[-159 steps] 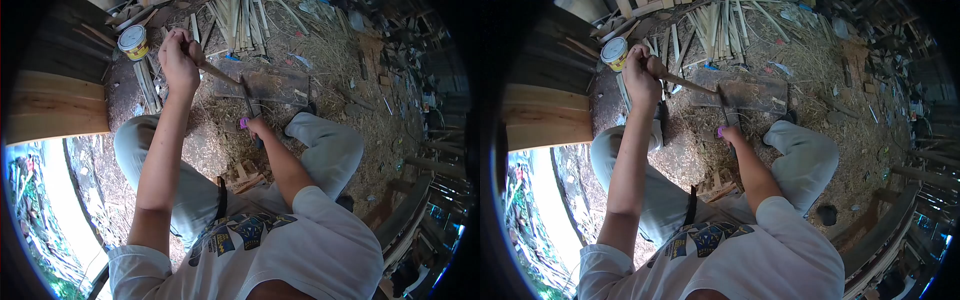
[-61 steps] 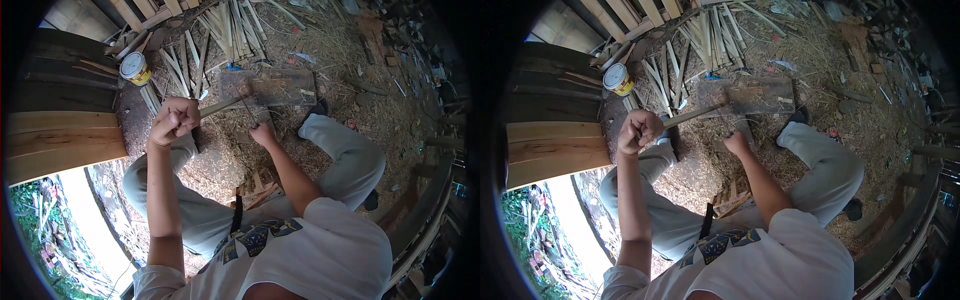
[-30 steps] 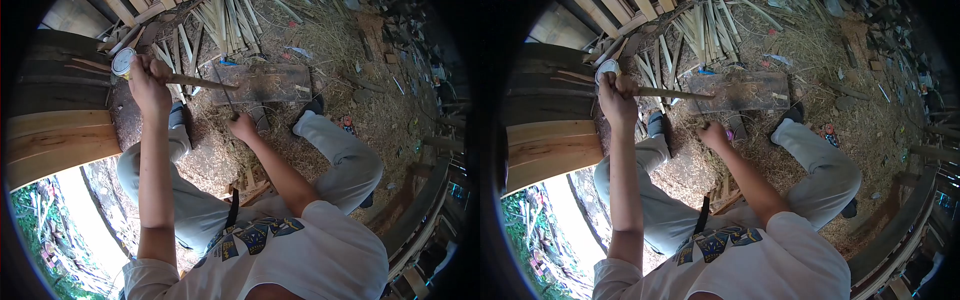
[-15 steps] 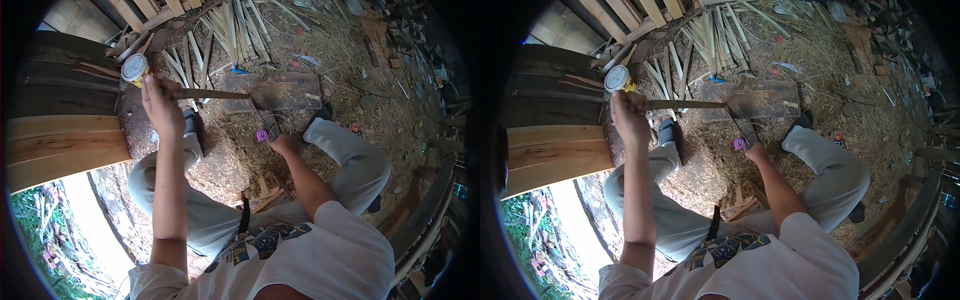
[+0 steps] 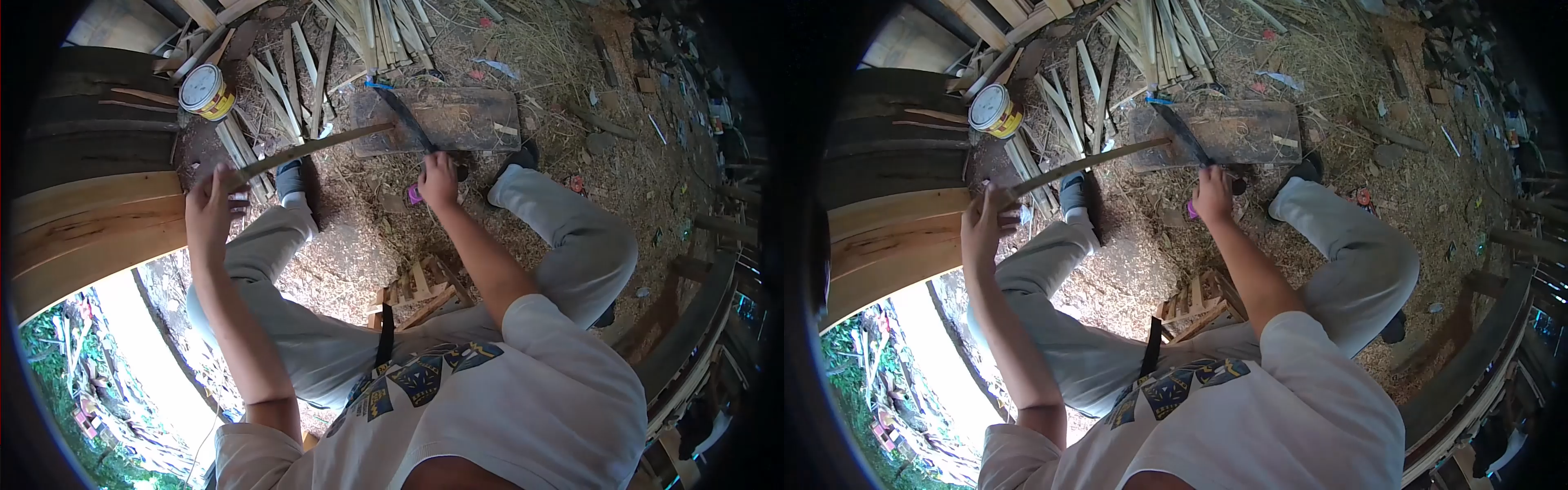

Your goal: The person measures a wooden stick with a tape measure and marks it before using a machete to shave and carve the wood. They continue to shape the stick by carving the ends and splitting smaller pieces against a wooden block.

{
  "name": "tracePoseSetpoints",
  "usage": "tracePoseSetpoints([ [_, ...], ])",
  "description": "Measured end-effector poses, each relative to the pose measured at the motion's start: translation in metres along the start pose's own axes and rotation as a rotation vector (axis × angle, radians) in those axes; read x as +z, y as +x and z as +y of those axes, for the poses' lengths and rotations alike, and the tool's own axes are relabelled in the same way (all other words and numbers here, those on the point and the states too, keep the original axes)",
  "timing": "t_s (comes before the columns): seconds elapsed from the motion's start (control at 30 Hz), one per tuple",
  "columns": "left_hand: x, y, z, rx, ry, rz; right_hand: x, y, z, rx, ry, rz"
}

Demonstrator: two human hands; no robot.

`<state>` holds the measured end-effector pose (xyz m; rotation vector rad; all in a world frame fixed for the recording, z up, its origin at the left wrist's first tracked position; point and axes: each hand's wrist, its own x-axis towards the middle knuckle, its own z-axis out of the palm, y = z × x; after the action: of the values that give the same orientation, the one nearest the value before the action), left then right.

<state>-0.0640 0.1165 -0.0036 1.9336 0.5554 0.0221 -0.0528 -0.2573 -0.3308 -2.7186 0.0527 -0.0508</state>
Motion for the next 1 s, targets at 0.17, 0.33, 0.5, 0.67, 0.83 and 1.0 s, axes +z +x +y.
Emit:
tracePoseSetpoints([
  [0.17,-0.016,-0.010,0.000,-0.154,0.043,-0.175,0.045,-0.057,0.019,-0.402,-0.103,-0.189],
  [0.33,-0.025,-0.015,-0.001,-0.161,-0.084,-0.177,0.081,-0.070,0.017,0.007,-0.147,-0.438],
  [0.5,-0.041,-0.021,-0.007,-0.174,-0.372,-0.144,0.075,-0.066,0.007,0.042,-0.227,-0.484],
  [0.67,-0.044,-0.018,-0.023,-0.103,-0.586,-0.223,0.091,-0.056,0.000,0.158,-0.161,-0.517],
  [0.83,-0.023,-0.026,-0.011,-0.058,-0.690,-0.306,0.073,-0.029,-0.022,0.175,-0.192,-0.832],
  [1.0,-0.001,-0.029,-0.003,-0.051,-0.763,-0.411,0.066,0.043,-0.022,0.160,0.369,-0.749],
])
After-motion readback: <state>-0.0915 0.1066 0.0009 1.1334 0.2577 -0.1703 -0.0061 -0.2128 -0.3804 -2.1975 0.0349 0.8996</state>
